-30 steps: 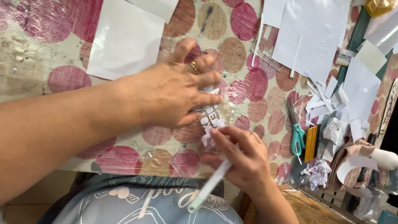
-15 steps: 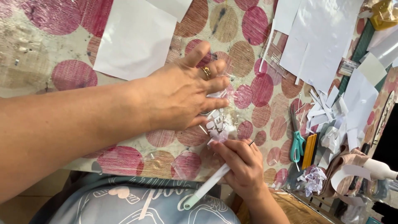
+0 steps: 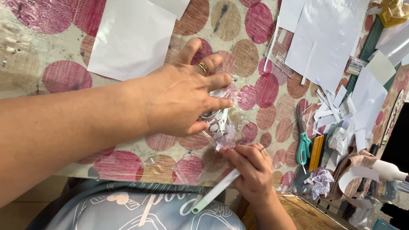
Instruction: Weeding excess material from a cut vinyl design using a weeding tool
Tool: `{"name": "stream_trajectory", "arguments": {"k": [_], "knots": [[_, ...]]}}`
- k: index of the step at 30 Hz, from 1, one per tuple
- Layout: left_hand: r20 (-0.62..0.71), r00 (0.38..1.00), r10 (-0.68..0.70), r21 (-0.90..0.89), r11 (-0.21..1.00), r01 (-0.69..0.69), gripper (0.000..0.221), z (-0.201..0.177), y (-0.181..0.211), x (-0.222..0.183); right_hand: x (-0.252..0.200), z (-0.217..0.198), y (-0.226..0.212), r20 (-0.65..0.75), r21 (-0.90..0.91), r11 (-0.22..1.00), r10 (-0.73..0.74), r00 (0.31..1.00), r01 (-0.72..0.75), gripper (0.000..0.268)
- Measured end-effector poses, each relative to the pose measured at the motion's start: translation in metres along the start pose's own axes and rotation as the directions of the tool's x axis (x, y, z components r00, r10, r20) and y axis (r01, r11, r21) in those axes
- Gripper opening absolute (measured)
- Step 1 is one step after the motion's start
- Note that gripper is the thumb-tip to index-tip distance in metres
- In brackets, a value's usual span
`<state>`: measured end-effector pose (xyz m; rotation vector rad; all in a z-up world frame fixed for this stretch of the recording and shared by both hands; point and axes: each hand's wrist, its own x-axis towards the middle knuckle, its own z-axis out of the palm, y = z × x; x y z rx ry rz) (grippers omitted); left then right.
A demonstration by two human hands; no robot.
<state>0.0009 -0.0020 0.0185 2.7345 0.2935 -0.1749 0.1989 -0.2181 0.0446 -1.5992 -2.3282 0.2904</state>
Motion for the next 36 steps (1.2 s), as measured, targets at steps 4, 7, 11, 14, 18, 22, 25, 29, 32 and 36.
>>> {"name": "stream_trajectory", "arguments": {"k": [4,7,11,14,18,22,25,29,32,36], "knots": [[-0.045,0.999,0.002,-0.011,1.0,-0.002,0.079,0.005,-0.001,0.001,-0.005,-0.001,0.003,-0.01,-0.007,1.0,0.012,1.0,-0.012,0.028],[-0.025,1.0,-0.002,-0.004,1.0,0.002,0.081,0.007,-0.001,0.001,-0.008,-0.003,0.004,0.049,-0.004,0.999,0.036,0.998,-0.036,0.035],[-0.082,0.997,0.002,0.011,1.0,-0.001,0.078,0.011,-0.001,0.002,-0.009,-0.003,0.005,0.023,0.064,0.997,0.036,0.999,-0.037,0.029],[-0.119,0.993,0.005,0.025,1.0,-0.002,0.078,0.013,-0.002,0.002,-0.009,-0.004,0.006,0.02,0.074,0.997,0.029,0.999,-0.03,0.031],[-0.096,0.995,-0.001,0.027,1.0,0.004,0.081,0.011,-0.002,0.001,-0.01,-0.005,0.006,0.032,0.073,0.996,0.042,0.999,-0.044,0.033],[-0.15,0.989,0.002,0.059,0.998,0.007,0.08,0.017,-0.001,0.001,-0.013,-0.005,0.009,0.035,0.076,0.997,0.03,0.999,-0.032,0.039],[-0.237,0.971,0.01,0.075,0.997,0.008,0.078,0.022,-0.002,0.0,-0.014,-0.005,0.009,0.045,0.065,0.997,0.046,0.998,-0.049,0.037],[-0.284,0.959,0.01,0.037,0.999,0.0,0.076,0.025,-0.002,0.001,-0.014,-0.007,0.009,0.062,0.04,0.997,0.057,0.996,-0.06,0.03],[-0.252,0.968,0.005,0.027,1.0,0.002,0.076,0.022,-0.002,0.001,-0.016,-0.007,0.01,0.068,0.033,0.997,0.064,0.996,-0.066,0.027],[-0.243,0.97,-0.002,0.037,0.999,0.012,0.075,0.021,-0.001,0.001,-0.019,-0.01,0.01,0.077,0.045,0.995,0.083,0.994,-0.086,0.027]]}}
